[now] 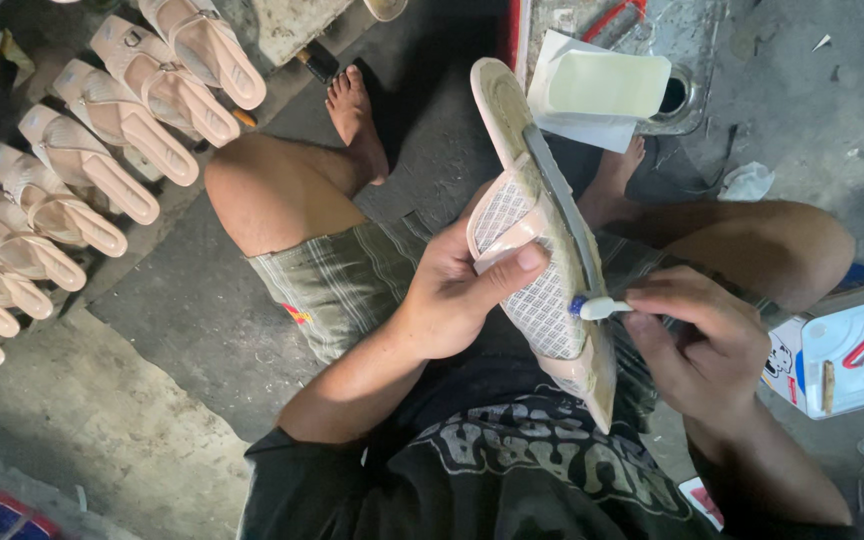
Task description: The person sits on the floor and uses a toothbrush to apply a white substance to the straps of beige slippers. They repeatedly dip the brush into a container and paint the slipper straps, then place the finished slipper on a nearby rack.
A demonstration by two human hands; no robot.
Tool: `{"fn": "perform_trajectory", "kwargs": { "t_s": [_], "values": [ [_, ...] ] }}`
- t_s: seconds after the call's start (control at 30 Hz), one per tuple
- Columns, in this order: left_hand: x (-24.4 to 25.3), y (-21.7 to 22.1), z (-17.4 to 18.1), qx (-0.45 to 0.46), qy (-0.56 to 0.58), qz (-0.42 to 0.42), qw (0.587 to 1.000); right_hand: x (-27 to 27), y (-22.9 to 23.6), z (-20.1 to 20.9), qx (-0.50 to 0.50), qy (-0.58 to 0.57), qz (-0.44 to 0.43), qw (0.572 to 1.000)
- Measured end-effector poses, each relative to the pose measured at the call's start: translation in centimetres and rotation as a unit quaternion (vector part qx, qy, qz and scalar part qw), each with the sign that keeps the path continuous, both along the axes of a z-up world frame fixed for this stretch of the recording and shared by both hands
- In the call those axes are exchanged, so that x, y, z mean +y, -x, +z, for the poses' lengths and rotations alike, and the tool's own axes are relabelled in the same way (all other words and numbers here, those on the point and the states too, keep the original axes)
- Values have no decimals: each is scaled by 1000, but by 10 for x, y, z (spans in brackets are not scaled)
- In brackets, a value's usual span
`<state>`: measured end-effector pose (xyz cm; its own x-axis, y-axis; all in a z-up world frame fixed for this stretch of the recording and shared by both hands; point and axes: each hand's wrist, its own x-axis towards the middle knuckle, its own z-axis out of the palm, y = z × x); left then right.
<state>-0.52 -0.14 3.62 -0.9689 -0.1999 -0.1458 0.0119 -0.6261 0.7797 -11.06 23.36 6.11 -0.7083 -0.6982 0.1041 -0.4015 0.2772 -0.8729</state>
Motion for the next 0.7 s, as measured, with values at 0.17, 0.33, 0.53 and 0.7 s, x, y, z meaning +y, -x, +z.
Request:
{"fn": "perform_trajectory", "kwargs": {
  "t_s": [0.17, 0.33, 0.53, 0.7],
  "values": [
    [-1, 0, -3, -2, -12, 16, 1000, 5, -4, 3, -5, 25, 9, 1000],
    [-1, 1, -6, -4, -51, 27, 998, 8, 1, 8, 29, 27, 36, 999],
    [2, 0, -7, -33, -62, 17, 997, 8, 4, 4, 19, 55, 37, 998],
    [-6, 3, -11, -35, -102, 61, 992, 11, 6, 8, 15, 37, 61, 997]
  ]
}}
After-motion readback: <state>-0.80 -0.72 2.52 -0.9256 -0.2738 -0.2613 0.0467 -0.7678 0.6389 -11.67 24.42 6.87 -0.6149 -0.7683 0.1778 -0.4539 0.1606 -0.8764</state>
